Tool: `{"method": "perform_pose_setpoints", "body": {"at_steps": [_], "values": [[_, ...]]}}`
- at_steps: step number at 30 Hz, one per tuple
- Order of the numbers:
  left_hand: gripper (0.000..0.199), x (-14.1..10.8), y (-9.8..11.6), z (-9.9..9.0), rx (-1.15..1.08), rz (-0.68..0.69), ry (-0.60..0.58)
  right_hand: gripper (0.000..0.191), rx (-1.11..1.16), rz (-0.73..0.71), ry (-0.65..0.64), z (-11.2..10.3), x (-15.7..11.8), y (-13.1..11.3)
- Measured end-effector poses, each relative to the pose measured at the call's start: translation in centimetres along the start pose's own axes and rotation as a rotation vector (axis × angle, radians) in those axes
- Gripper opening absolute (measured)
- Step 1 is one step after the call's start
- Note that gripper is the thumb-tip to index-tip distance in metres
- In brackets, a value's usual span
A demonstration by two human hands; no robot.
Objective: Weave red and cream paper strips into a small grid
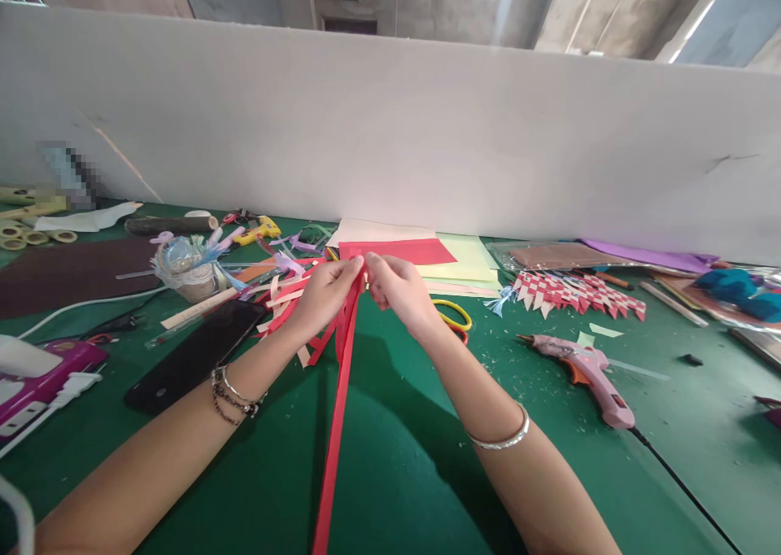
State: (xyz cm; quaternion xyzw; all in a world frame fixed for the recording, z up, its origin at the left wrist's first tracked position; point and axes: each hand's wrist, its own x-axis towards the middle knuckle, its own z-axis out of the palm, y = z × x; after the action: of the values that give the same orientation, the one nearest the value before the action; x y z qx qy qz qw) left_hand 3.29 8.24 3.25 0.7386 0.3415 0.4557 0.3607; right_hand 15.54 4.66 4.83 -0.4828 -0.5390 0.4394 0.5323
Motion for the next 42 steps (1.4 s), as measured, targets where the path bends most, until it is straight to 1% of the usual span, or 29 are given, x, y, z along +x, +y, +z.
{"method": "perform_pose_setpoints", "body": {"at_steps": [2,5,8,10,13,14,16,18,20,24,26,29,32,36,37,38,39,41,42], "values": [[0.049,-0.1,-0.1,0.0,-0.024,-0.008,-0.017,0.036,-0.053,0.004,-0.044,0.2,-0.3,-0.4],[0.051,-0.1,-0.2,0.1,-0.077,-0.033,-0.040,0.035,-0.029,0.021,-0.073,0.4,-0.5,-0.6],[0.051,-0.1,-0.3,0.2,-0.091,-0.021,-0.006,0.033,0.014,0.018,-0.070,0.4,-0.4,-0.3],[0.050,-0.1,-0.3,0.2,-0.085,-0.012,0.041,0.031,0.016,-0.001,-0.066,0.3,-0.3,0.1],[0.049,0.1,-0.3,0.1,-0.082,-0.056,0.098,0.030,0.000,-0.005,-0.058,0.5,-0.2,0.5],[0.049,0.2,-0.3,0.0,-0.080,-0.075,0.093,0.030,0.002,-0.004,-0.045,0.5,-0.2,0.6],[0.049,0.3,-0.2,-0.1,-0.079,-0.089,0.036,0.030,0.027,-0.010,0.002,0.5,-0.2,0.5],[0.048,0.3,-0.1,0.0,-0.071,-0.058,-0.041,0.031,0.060,-0.019,0.052,0.5,-0.1,0.3],[0.047,0.2,0.0,0.1,-0.029,-0.018,-0.078,0.032,0.081,-0.019,0.077,0.3,-0.2,0.0],[0.046,0.0,-0.2,0.2,0.067,0.035,-0.025,0.036,0.019,0.042,0.033,0.1,-0.2,-0.3],[0.048,-0.1,-0.2,0.2,0.060,0.038,-0.016,0.037,-0.001,0.046,-0.011,0.1,-0.3,-0.3],[0.048,-0.2,-0.2,0.2,0.002,0.029,-0.023,0.035,0.046,0.028,-0.056,0.2,-0.3,-0.2],[0.046,-0.2,-0.2,0.4,-0.074,0.030,-0.020,0.033,0.051,0.020,-0.048,0.4,-0.3,0.0],[0.045,0.0,0.0,0.4,-0.116,-0.041,0.104,0.030,0.021,0.015,-0.023,0.6,-0.2,0.4],[0.045,0.0,0.0,0.3,-0.116,-0.066,0.115,0.030,0.020,0.018,-0.011,0.6,-0.2,0.5],[0.045,0.1,0.0,0.3,-0.114,-0.083,0.103,0.030,0.025,0.018,0.007,0.6,-0.2,0.6],[0.045,0.1,0.0,0.2,-0.110,-0.088,0.065,0.030,0.034,0.013,0.028,0.6,-0.1,0.7],[0.043,0.1,0.0,0.2,-0.077,-0.071,-0.015,0.030,0.059,-0.005,0.069,0.5,0.0,0.9],[0.042,0.1,0.0,0.2,-0.047,-0.049,-0.032,0.031,0.070,-0.016,0.080,0.4,0.1,1.0]]}}
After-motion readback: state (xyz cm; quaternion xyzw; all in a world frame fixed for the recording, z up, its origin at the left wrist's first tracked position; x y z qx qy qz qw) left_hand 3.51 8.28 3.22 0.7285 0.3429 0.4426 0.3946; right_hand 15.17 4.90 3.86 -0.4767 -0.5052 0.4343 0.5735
